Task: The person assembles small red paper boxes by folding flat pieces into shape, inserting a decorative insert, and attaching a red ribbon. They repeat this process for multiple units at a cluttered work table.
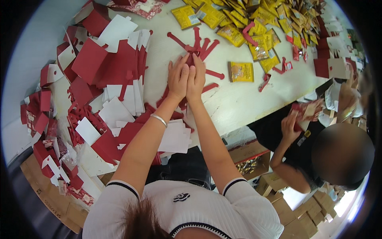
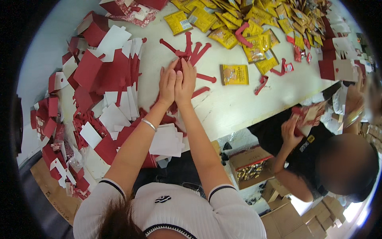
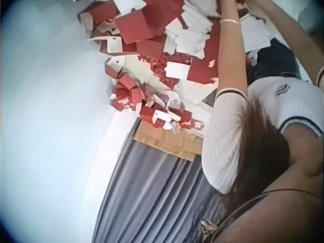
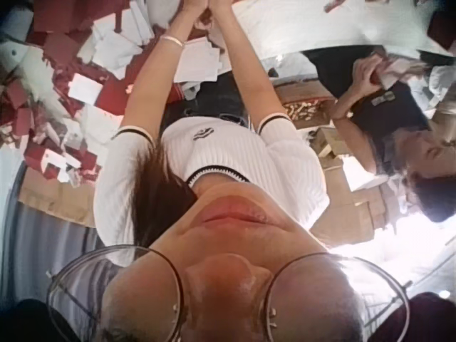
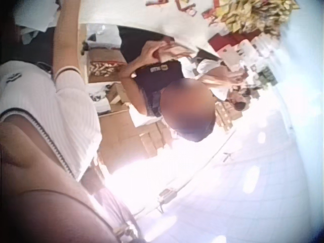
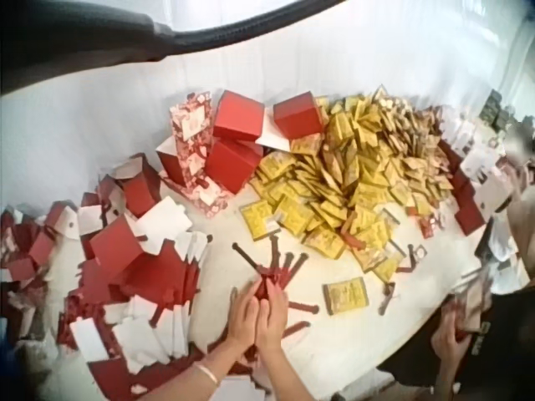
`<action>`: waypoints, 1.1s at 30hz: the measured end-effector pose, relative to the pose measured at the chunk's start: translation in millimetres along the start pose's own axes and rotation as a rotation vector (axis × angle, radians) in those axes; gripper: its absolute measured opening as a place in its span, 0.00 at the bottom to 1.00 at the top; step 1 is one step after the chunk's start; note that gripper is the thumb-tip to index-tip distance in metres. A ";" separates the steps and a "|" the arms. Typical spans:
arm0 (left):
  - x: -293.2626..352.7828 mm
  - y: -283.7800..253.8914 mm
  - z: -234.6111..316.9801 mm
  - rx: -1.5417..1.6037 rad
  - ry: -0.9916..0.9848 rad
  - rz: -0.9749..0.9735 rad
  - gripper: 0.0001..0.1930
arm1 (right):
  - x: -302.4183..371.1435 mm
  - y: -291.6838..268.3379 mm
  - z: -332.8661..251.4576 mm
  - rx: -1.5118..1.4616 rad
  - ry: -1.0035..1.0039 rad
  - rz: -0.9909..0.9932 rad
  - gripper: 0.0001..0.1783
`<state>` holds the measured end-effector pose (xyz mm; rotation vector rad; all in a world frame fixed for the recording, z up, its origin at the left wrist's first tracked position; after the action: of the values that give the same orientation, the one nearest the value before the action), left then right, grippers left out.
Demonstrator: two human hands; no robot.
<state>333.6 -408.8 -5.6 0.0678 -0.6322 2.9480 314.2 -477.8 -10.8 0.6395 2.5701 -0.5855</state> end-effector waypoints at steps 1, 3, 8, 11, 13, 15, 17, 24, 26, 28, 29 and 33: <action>-1.0 1.3 2.3 0.097 -0.062 0.013 0.24 | -3.9 5.1 -2.2 -0.201 0.092 0.071 0.21; -5.5 3.4 7.6 0.345 -0.176 0.007 0.21 | -6.6 16.7 -1.1 -1.147 0.232 0.396 0.20; -8.1 -4.2 29.2 0.669 -0.280 0.012 0.22 | -19.5 35.9 -18.9 -1.258 0.500 0.356 0.21; -4.1 -50.5 79.3 0.525 -0.028 0.137 0.22 | -60.1 18.9 -55.7 -0.727 0.347 0.126 0.21; -2.0 -88.2 117.4 0.500 0.098 0.212 0.22 | -84.9 18.2 -88.2 -0.673 0.225 0.052 0.21; 0.5 -127.2 146.2 0.562 0.201 0.214 0.21 | -104.9 25.9 -127.7 -0.694 0.115 0.005 0.21; 12.4 -163.1 164.9 0.556 0.276 0.301 0.22 | -114.7 38.3 -167.9 -0.773 0.039 -0.067 0.21; 92.0 -312.5 174.0 0.600 0.365 0.641 0.21 | -62.6 120.9 -339.1 -0.896 -0.219 -0.445 0.21; 132.2 -357.3 157.4 0.503 0.369 0.813 0.21 | -26.1 144.7 -387.0 -0.954 -0.268 -0.559 0.21; 178.9 -397.8 135.9 0.554 0.339 0.929 0.21 | 20.7 166.9 -432.7 -1.030 -0.299 -0.680 0.21; 206.7 -416.9 126.1 0.588 0.319 0.998 0.21 | 46.1 177.6 -455.1 -1.056 -0.335 -0.737 0.21; 319.6 -486.0 81.1 0.617 0.294 1.267 0.22 | 160.6 207.3 -550.7 -1.036 -0.658 -0.832 0.21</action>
<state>82.4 33.7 287.8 -1.0504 0.5475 4.0109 128.6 12.2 301.4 -0.8469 1.9807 0.3237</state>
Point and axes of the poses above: each hand's wrist, its own x-axis away from the middle knuckle, its own y-axis out of the palm, z = x × y, the point moved 1 cm from there along -x, towards the middle knuckle, and after that the axes turned 13 degrees about -y, right-handed, at the moved point
